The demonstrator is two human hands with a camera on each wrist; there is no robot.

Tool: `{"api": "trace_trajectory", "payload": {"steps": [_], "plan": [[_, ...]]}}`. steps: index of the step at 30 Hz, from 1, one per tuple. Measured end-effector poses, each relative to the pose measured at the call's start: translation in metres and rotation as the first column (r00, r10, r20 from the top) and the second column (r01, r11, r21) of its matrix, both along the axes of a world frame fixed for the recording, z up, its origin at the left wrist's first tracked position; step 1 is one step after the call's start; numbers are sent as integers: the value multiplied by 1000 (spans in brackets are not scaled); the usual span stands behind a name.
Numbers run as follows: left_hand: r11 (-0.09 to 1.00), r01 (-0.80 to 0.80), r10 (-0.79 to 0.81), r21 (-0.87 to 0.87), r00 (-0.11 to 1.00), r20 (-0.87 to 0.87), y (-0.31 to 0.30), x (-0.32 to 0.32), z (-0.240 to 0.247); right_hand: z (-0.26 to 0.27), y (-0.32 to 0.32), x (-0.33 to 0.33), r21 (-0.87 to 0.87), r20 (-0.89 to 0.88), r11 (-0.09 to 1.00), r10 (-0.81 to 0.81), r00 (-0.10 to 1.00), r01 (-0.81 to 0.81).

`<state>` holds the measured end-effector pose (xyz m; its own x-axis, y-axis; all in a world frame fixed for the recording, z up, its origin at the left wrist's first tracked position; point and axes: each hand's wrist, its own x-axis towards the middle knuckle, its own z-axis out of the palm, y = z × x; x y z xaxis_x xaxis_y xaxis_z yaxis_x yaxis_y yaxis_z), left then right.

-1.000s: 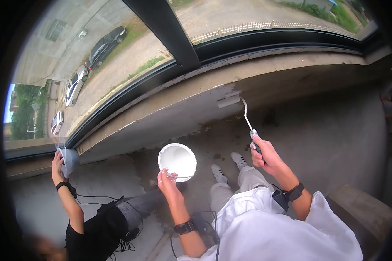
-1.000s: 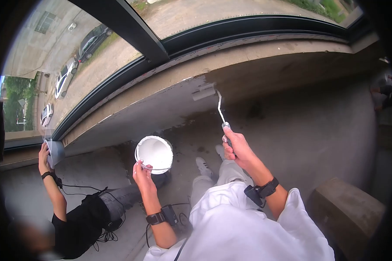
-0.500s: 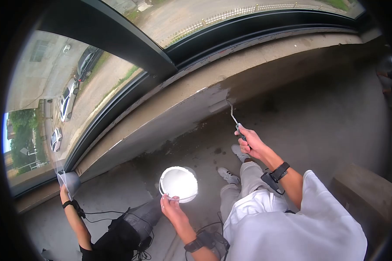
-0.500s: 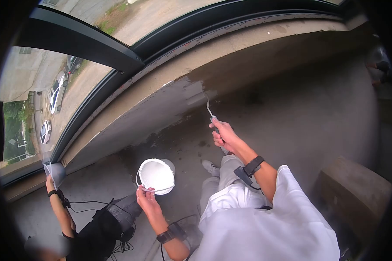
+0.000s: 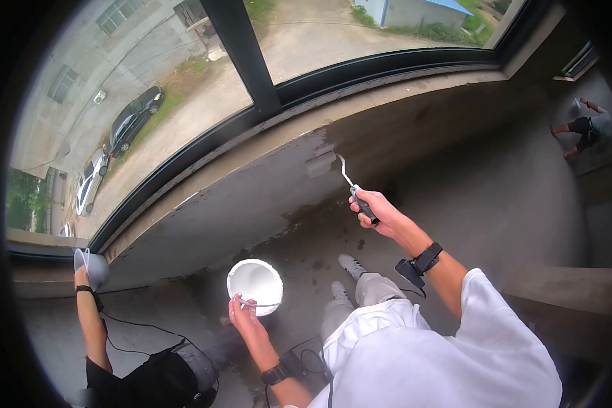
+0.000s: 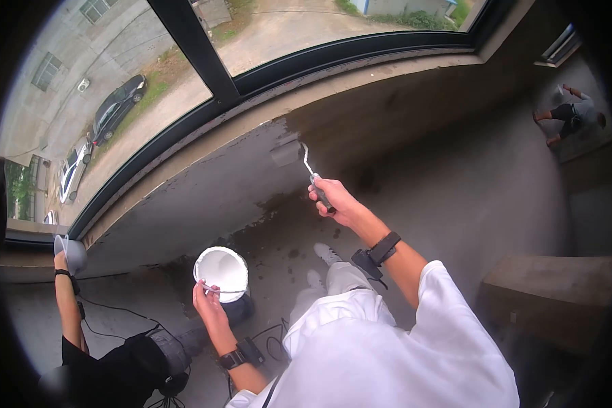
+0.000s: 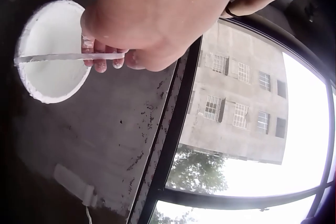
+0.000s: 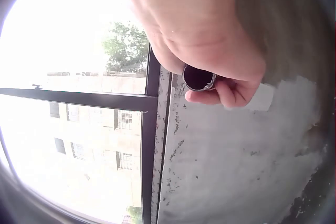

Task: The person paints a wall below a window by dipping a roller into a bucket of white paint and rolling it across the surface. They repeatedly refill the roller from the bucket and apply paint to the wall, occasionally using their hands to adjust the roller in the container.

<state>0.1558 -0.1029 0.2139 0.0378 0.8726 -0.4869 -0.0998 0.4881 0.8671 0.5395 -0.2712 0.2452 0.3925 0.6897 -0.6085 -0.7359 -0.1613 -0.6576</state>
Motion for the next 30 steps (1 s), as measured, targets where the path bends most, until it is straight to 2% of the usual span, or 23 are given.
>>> {"api": "trace_trajectory", "payload": {"steps": [3, 6, 11, 17, 22, 30], "plan": [[999, 30, -29, -14, 997, 65, 10, -9, 4, 18, 5, 0, -91, -14, 996, 13, 1000, -15], [999, 51, -51, -4, 993, 105, 10, -16, 14, 38, 1, -4, -79, 1, 997, 25, 1000, -25], [997, 73, -73, 8, 989, 132, 8, -29, 18, 79, 1, -16, -122, 142, 992, 52, 988, -35], [998, 64, -66, 15, 985, 162, 9, -51, 11, 105, 4, -27, -166, 190, 986, 30, 981, 2], [998, 58, -54, -17, 983, 174, 7, -68, 9, 120, 1, -35, -157, 230, 987, -2, 973, 39], [997, -23, 38, -79, 980, 193, -6, -63, 1, 106, 10, -28, -161, 290, 986, 7, 957, 42]]}}
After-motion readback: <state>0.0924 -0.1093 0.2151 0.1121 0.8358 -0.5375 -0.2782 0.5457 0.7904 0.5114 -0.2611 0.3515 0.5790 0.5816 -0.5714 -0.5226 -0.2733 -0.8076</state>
